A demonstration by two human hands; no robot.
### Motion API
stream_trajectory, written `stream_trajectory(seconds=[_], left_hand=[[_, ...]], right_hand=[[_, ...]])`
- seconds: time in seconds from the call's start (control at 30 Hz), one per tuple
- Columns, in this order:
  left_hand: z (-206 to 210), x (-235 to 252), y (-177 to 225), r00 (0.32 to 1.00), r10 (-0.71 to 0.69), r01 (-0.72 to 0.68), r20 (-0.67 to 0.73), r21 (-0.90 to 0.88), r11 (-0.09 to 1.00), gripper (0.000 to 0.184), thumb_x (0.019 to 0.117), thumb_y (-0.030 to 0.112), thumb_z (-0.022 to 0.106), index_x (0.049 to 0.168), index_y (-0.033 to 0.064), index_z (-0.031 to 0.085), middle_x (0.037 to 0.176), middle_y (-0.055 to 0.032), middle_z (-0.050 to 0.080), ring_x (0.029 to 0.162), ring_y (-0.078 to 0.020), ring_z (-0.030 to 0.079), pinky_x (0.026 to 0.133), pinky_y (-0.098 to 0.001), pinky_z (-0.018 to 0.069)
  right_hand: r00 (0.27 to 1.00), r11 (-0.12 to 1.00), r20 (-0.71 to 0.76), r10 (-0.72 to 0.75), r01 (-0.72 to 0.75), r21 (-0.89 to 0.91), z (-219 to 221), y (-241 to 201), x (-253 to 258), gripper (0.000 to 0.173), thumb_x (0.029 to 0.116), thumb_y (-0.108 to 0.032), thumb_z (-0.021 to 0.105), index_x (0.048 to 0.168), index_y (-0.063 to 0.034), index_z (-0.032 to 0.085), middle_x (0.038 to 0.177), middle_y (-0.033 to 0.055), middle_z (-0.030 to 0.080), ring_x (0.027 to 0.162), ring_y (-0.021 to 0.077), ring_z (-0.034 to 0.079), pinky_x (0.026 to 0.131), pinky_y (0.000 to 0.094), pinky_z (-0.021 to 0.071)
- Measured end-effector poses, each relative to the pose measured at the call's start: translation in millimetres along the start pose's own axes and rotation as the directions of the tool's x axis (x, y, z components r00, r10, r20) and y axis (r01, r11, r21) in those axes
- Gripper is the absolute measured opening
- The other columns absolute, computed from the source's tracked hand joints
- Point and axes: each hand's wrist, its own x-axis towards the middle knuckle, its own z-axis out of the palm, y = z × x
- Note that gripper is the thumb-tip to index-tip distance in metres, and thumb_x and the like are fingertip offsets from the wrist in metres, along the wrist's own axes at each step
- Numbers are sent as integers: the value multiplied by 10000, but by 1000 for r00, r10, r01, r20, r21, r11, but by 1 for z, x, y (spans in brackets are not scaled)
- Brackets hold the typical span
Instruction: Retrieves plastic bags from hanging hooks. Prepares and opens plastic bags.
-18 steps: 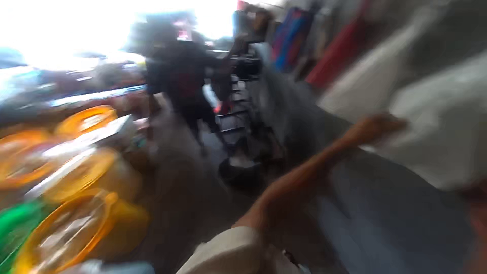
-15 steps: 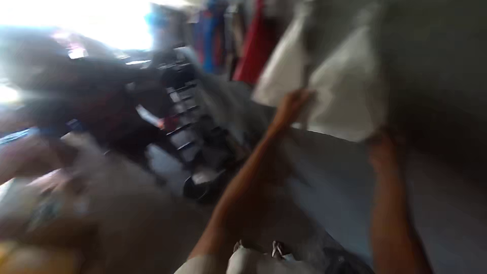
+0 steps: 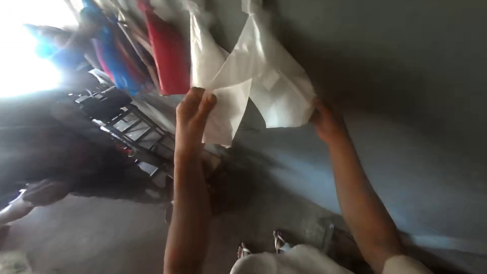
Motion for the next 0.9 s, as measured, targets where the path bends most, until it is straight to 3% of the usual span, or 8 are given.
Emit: stream_trajectory(seconds=[0.1, 0.17, 0.3, 0.43, 0.57, 0.67, 0.77, 0.9], left_hand=[[-20, 14, 8, 992, 128, -128, -4, -93, 987, 281, 1052, 237, 537, 1294, 107, 600, 1286, 72, 650, 1118, -42, 640, 959, -265, 560], [-18, 31, 19, 957, 289, -287, -17, -192, 938, 226, 1056, 226, 506, 1207, 94, 610, 1446, -35, 581, 1314, -165, 566, 1098, -369, 483], [20, 50, 33, 897, 402, -441, -185, -447, 778, 203, 1045, 178, 450, 887, 186, 578, 787, 8, 665, 812, -167, 680, 895, -438, 565], [41, -40, 1, 994, -97, 75, -43, -358, 931, 153, 1020, 361, 576, 972, 217, 595, 682, 63, 568, 557, -83, 571, 539, -279, 554], [52, -189, -62, 765, -644, 638, 8, -143, 757, 411, 993, 234, 587, 1352, 37, 546, 926, -31, 689, 679, -98, 625, 616, -296, 558], [53, -279, -54, 555, -830, 741, 51, -484, 466, 514, 1070, 485, 353, 1352, 126, 588, 1064, -43, 755, 615, -81, 631, 541, -249, 537], [20, -314, -19, 376, -924, 693, -64, -642, 327, 768, 990, 735, 188, 1241, 139, 603, 878, 40, 723, 715, -44, 665, 652, -250, 582], [-64, -348, -30, 577, -814, 669, 60, -607, 429, 807, 859, 794, 529, 1239, 98, 680, 1076, 48, 743, 960, -10, 683, 877, -249, 572]], right_hand=[[999, 998, 8, -46, 45, 38, 3, 3, 4, 197, 1050, -321, 567, 1194, -194, 612, 1036, -82, 674, 917, 53, 677, 834, 283, 600], [995, 995, 21, -93, 92, 50, 7, 8, 7, 133, 1053, -294, 561, 1121, -196, 620, 992, -83, 678, 893, 53, 679, 813, 284, 605], [988, 982, -70, -135, 143, 124, 20, 20, 7, 124, 1048, -195, 502, 1137, -176, 586, 1022, -49, 654, 930, 80, 662, 830, 324, 593], [939, 970, -301, -164, 209, 123, 40, 23, 2, 181, 1053, -141, 449, 1207, -118, 540, 1057, -11, 653, 957, 98, 670, 843, 344, 598], [956, 936, 146, -256, 283, -210, 85, 40, -45, 279, 978, -161, 537, 1136, 67, 568, 809, -28, 602, 706, -19, 575, 672, 205, 530], [736, 946, 673, -76, 267, -186, 136, 71, -105, 268, 972, -140, 554, 1117, 59, 660, 722, 45, 625, 583, 72, 561, 575, 269, 510], [469, 975, 883, 26, 182, -125, 186, 111, -173, 239, 979, -100, 553, 1114, 51, 681, 725, 116, 655, 572, 149, 591, 577, 329, 524], [253, 928, 896, 365, -23, -372, 251, 135, -246, 297, 1005, -175, 540, 1150, 44, 680, 906, 140, 698, 758, 153, 653, 725, 347, 561]])
